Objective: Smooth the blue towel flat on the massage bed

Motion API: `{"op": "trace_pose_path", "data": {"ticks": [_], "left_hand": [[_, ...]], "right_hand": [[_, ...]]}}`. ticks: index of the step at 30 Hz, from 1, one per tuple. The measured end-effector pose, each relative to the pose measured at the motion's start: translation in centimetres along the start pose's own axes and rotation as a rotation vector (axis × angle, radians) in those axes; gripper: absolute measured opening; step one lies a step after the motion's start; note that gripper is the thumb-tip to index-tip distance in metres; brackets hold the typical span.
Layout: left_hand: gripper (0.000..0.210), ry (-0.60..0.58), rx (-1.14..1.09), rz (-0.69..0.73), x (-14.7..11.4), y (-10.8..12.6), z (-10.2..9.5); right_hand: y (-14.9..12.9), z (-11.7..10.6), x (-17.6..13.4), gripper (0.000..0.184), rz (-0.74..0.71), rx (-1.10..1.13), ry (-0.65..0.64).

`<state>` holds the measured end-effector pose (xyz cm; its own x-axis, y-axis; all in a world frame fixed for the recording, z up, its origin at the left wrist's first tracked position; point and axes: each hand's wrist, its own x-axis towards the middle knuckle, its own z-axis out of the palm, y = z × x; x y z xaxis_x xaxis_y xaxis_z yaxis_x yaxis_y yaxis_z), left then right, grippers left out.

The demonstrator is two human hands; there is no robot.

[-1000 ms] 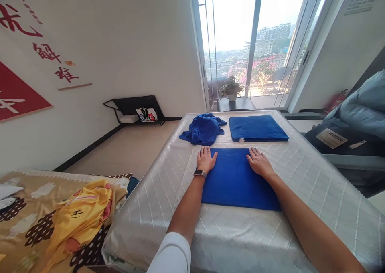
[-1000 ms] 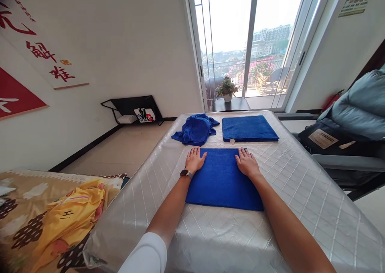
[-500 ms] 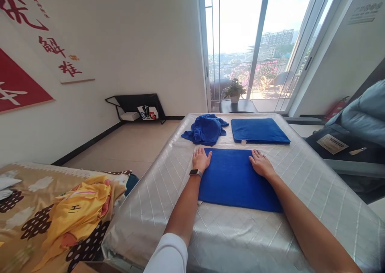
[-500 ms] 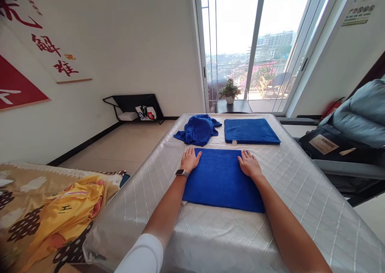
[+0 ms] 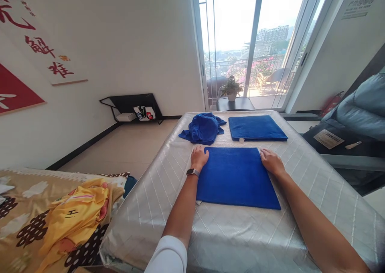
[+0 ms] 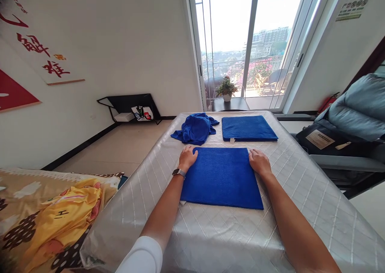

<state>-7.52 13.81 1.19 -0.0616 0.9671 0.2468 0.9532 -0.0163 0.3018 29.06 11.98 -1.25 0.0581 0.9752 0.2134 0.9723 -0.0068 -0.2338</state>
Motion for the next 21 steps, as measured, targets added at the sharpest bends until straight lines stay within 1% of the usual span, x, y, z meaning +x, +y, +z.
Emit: {"op": "trace_pose_path", "data": {"ticks": [3,7,11,14,16,18,21], "left_hand": [[0.037,0.013,-0.017,0.085,-0.5,1.3,-0.2],[0.034,-0.037,-0.038,0.264,-1.9,4.2,0.1],[0.038,-0.076,-0.032,0.461,-4.1,7.4,1.2],[0.049,-0.089,-0.024,0.565,-5.4,8.6,2.2],[0.058,-0.110,-0.018,0.578,-5.8,8.8,2.8],[0.064,-0.132,-0.017,0.549,-5.8,8.6,3.2],[0.069,-0.161,-0.010,0.495,-5.6,8.4,3.4]], "right_hand": [[-0.4,-0.2,-0.1,0.050,-0.008,0.063,0.053],[-1.2,-0.5,-0.1,0.049,-0.082,0.108,0.104],[-3.0,-0.3,-0.5,0.051,-0.190,0.078,0.064],[-4.2,0.4,-1.0,0.058,-0.202,0.002,-0.015],[-4.5,1.0,-1.3,0.062,-0.158,-0.051,-0.090],[-4.5,1.6,-1.4,0.064,-0.121,-0.088,-0.149],[-4.5,1.9,-1.5,0.066,-0.110,-0.118,-0.170]]}}
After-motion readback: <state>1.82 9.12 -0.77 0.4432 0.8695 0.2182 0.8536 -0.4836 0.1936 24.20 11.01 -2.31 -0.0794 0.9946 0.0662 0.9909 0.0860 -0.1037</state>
